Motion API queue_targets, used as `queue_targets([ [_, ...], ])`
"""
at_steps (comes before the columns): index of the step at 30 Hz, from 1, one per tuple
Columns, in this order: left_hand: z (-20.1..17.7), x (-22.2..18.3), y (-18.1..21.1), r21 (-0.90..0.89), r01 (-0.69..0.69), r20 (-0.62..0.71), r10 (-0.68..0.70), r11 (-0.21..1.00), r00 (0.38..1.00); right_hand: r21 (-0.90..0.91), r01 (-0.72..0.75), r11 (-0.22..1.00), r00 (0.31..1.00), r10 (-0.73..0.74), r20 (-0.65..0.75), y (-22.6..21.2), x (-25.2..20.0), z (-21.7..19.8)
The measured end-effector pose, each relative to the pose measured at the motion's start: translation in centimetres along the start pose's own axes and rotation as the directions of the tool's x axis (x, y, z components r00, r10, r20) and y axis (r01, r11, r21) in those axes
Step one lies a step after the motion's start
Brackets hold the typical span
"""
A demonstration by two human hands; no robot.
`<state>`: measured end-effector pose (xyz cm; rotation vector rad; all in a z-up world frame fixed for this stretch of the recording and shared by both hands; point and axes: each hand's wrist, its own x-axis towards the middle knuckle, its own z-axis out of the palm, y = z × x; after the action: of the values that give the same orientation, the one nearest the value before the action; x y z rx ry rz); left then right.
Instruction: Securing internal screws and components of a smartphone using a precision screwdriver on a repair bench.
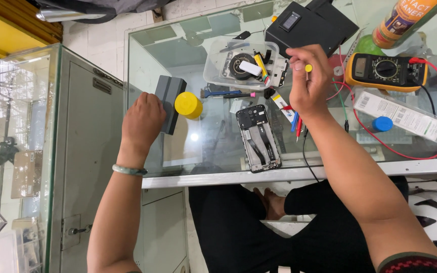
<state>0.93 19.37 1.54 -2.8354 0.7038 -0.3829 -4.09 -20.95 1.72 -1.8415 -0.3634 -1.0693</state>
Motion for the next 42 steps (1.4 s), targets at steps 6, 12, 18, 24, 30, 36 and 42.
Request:
queue_targets([
  [6, -9.0, 1.7, 6.2, -0.801, -0.01, -0.101, -0.118, 0.598, 0.988, 0.0, -0.274, 0.962, 0.96, 0.273, -0.069, 3.2, -1.9, 0.1],
  [12, -6.8, 8.2, 13.0, -0.974, -0.204, -0.198, 0.064, 0.102, 0.978, 0.038, 0.121, 0.992, 0.993, -0.12, -0.019, 2.3, 0.0, 0.9],
  [18, -4.5, 11.2, 15.7, -0.982, -0.117, -0.123, 0.027, -0.146, 0.992, 0.064, 0.032, 0.997, 0.999, -0.029, -0.037, 2.4, -0.2, 0.3],
  [24, -1.0, 10.4, 17.4, -0.813, -0.048, 0.165, -0.308, -0.581, 0.937, 0.721, -0.387, 0.575, 0.884, 0.455, 0.111, 3.4, -3.1, 1.6],
  [30, -1.2, 10.5, 18.6, -0.729, -0.08, 0.284, -0.406, -0.68, 0.869, 0.674, -0.398, 0.622, 0.908, 0.372, 0.193, 2.8, -4.2, 2.2],
  [36, -0.6, 10.5, 18.7, -0.664, -0.106, 0.316, -0.406, -0.74, 0.857, 0.533, -0.321, 0.783, 0.947, 0.251, 0.201, 1.1, -3.1, 2.8],
  [42, -0.2, 10.5, 19.0, -0.649, -0.147, 0.295, -0.425, -0.746, 0.856, 0.44, -0.287, 0.851, 0.955, 0.218, 0.201, 0.3, -2.9, 3.2],
])
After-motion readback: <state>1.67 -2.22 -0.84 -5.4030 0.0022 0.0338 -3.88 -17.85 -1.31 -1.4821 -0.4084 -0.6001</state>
